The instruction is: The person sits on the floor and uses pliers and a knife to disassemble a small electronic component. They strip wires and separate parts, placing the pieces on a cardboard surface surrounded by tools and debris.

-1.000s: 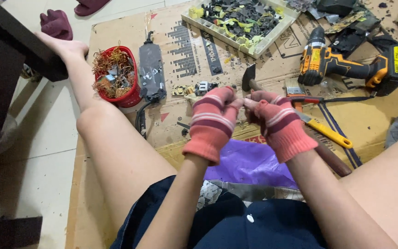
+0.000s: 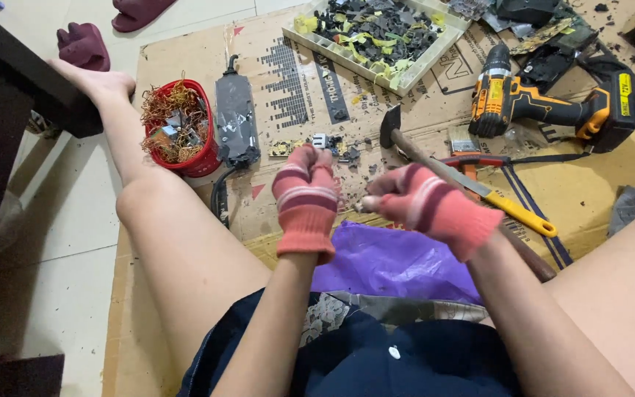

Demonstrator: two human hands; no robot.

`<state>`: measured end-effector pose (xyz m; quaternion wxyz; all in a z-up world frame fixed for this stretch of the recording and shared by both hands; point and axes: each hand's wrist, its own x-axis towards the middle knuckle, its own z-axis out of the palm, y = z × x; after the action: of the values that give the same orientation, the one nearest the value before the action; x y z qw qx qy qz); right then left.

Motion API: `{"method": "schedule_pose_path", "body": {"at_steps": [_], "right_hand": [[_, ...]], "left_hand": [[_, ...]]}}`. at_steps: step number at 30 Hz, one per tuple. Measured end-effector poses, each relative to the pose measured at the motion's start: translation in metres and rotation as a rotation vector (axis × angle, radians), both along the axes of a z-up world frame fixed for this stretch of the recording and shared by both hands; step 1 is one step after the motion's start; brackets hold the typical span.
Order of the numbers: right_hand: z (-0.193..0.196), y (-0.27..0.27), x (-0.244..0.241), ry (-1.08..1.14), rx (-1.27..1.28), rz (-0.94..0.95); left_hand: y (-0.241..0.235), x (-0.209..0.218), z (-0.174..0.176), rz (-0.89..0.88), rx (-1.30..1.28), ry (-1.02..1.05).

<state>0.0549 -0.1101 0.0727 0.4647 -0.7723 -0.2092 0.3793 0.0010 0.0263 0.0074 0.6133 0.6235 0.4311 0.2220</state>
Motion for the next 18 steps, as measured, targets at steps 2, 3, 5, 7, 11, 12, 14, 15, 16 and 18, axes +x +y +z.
{"method": "schedule_pose_path", "body": {"at_steps": [2, 3, 5, 7, 11, 12, 14, 15, 16, 18], "right_hand": [[-0.019, 0.010, 0.008, -0.126, -0.239, 0.065], [-0.025, 0.013, 0.012, -0.125, -0.239, 0.071], [-0.038, 0.019, 0.022, -0.017, -0.255, -0.217], [-0.077, 0.009, 0.047, -0.369, -0.463, 0.004], [-0.103, 0.013, 0.069, 0.469, 0.337, -0.746], [-0.101, 0.013, 0.069, 0.468, 0.337, -0.749], [-0.096, 0.015, 0.068, 0.504, 0.298, -0.777], [-0.102, 0.015, 0.070, 0.507, 0.296, -0.775], [-0.107, 0.014, 0.072, 0.407, 0.297, -0.736], [-0.109, 0.012, 0.067, 0.308, 0.294, -0.697]], "left_hand": [[0.008, 0.008, -0.008, -0.070, 0.106, -0.128], [-0.002, 0.004, 0.003, -0.064, 0.106, -0.127], [-0.023, -0.001, 0.027, -0.168, -0.055, -0.348], [-0.023, 0.001, 0.008, -0.255, -0.053, -0.469], [0.006, 0.026, -0.062, -0.505, -0.216, -0.983], [0.005, 0.027, -0.062, -0.508, -0.219, -0.983], [0.006, 0.026, -0.062, -0.464, -0.228, -0.724], [0.006, 0.024, -0.063, -0.460, -0.227, -0.722], [0.006, 0.022, -0.063, -0.422, -0.232, -0.528], [0.006, 0.019, -0.063, -0.382, -0.238, -0.333]]}}
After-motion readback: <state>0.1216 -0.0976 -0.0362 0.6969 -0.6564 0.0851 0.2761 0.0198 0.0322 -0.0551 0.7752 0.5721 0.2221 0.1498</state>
